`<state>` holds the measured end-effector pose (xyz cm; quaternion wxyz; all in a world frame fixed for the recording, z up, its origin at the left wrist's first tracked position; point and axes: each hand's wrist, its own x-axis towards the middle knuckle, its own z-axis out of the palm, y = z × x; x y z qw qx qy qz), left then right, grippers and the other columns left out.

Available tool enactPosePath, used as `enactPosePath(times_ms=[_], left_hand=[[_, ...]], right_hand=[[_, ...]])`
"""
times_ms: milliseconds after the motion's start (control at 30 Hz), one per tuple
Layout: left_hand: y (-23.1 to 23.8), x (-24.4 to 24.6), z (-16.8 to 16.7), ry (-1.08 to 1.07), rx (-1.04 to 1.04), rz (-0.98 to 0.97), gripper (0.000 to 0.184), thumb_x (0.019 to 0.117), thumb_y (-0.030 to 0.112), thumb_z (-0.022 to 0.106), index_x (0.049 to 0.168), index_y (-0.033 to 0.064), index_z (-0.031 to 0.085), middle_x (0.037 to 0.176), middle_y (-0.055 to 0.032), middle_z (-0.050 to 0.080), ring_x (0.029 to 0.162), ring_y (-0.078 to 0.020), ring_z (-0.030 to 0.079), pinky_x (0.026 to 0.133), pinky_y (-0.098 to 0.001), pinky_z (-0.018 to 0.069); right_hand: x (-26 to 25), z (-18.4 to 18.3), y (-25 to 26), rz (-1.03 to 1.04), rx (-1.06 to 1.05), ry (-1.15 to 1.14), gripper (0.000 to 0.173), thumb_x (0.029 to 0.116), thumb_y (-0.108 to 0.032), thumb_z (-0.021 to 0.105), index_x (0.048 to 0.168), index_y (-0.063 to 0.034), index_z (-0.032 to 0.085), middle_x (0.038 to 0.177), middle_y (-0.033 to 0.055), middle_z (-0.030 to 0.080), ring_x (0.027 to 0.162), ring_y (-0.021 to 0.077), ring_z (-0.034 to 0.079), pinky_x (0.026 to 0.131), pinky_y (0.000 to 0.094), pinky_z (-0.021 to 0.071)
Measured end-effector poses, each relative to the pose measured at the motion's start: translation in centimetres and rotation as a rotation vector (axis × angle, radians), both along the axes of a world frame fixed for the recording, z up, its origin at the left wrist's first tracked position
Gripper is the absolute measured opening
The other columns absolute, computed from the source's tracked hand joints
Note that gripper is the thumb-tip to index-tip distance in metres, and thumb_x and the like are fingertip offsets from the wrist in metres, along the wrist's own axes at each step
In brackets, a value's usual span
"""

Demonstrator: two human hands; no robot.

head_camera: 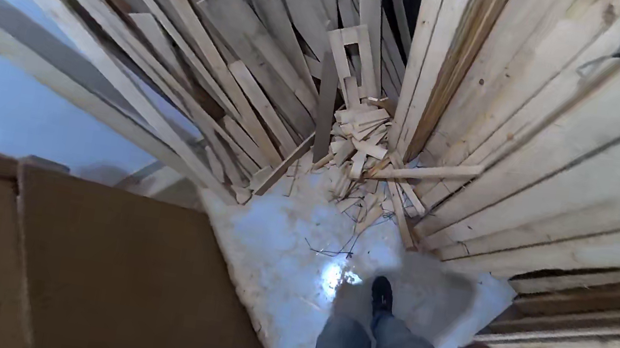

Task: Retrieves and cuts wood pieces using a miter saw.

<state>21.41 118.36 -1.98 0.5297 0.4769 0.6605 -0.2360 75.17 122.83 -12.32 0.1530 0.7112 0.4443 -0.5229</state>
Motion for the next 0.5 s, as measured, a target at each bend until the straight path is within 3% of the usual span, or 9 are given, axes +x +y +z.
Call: enactPosePath(times_ms=[67,133,200,267,367,433,500], left_hand=[[4.5,-3.7,1.7,0.038,0.121,0.214,0.054,0.0966,0.051,0.064,0.135,0.0122,0.066,0.120,-0.0129,0.073,0.116,-0.0315,0.069,0.103,-0.0578,0.0525],[9.8,-6.6,2.7,0.044,0.227,0.455,0.048,0.1000,0.046,0.062,0.132,0.0103,0.067,0.118,-0.0139,0.073,0.113,-0.0300,0.069,0.103,-0.0562,0.0526],[14.8,-8.8,1.5,0.044,0.250,0.598,0.043,0.1012,0.042,0.061,0.126,0.0070,0.070,0.111,-0.0149,0.074,0.106,-0.0298,0.071,0.098,-0.0556,0.0538],[19.2,-10.9,-1.9,0.007,0.177,0.568,0.044,0.1008,0.043,0.061,0.124,0.0071,0.070,0.111,-0.0150,0.075,0.104,-0.0305,0.072,0.097,-0.0562,0.0552],[27.3,-12.9,-5.9,-0.091,0.070,0.359,0.045,0.1002,0.042,0.062,0.128,0.0074,0.068,0.119,-0.0167,0.072,0.114,-0.0335,0.068,0.103,-0.0593,0.0508],[32.5,-13.4,-7.8,-0.063,0.058,0.251,0.044,0.1000,0.040,0.061,0.129,0.0083,0.068,0.121,-0.0168,0.072,0.116,-0.0343,0.067,0.103,-0.0598,0.0505],[36.6,-14.2,-8.2,-0.053,0.005,0.184,0.045,0.1003,0.040,0.061,0.132,0.0081,0.066,0.124,-0.0166,0.070,0.119,-0.0339,0.066,0.104,-0.0578,0.0496]], right_hand=[[-3.0,2.8,12.1,0.009,0.061,0.015,0.049,0.1019,-0.047,0.056,0.121,-0.0041,0.070,0.114,0.0186,0.072,0.105,0.0340,0.071,0.098,0.0568,0.0540],[-6.7,6.6,23.5,-0.062,0.152,0.027,0.042,0.1016,-0.041,0.058,0.124,-0.0065,0.068,0.113,0.0157,0.072,0.102,0.0304,0.071,0.095,0.0539,0.0562],[-10.0,9.7,32.9,-0.103,0.250,0.025,0.036,0.1033,-0.034,0.057,0.125,-0.0075,0.068,0.113,0.0147,0.072,0.102,0.0291,0.071,0.095,0.0530,0.0565],[-12.9,10.7,39.6,-0.163,0.350,0.034,0.033,0.1047,-0.029,0.057,0.126,-0.0061,0.068,0.108,0.0163,0.072,0.096,0.0305,0.071,0.089,0.0545,0.0578],[-16.5,8.6,45.0,-0.285,0.399,0.059,0.032,0.1046,-0.029,0.058,0.126,-0.0063,0.068,0.106,0.0149,0.073,0.090,0.0281,0.072,0.084,0.0521,0.0597],[-19.3,6.1,46.2,-0.315,0.286,0.025,0.036,0.1053,-0.032,0.056,0.127,-0.0054,0.066,0.111,0.0147,0.072,0.095,0.0273,0.072,0.087,0.0497,0.0597],[-22.0,2.8,44.2,-0.212,0.088,-0.020,0.043,0.1045,-0.039,0.054,0.128,-0.0052,0.066,0.117,0.0156,0.072,0.103,0.0285,0.072,0.094,0.0510,0.0580]])
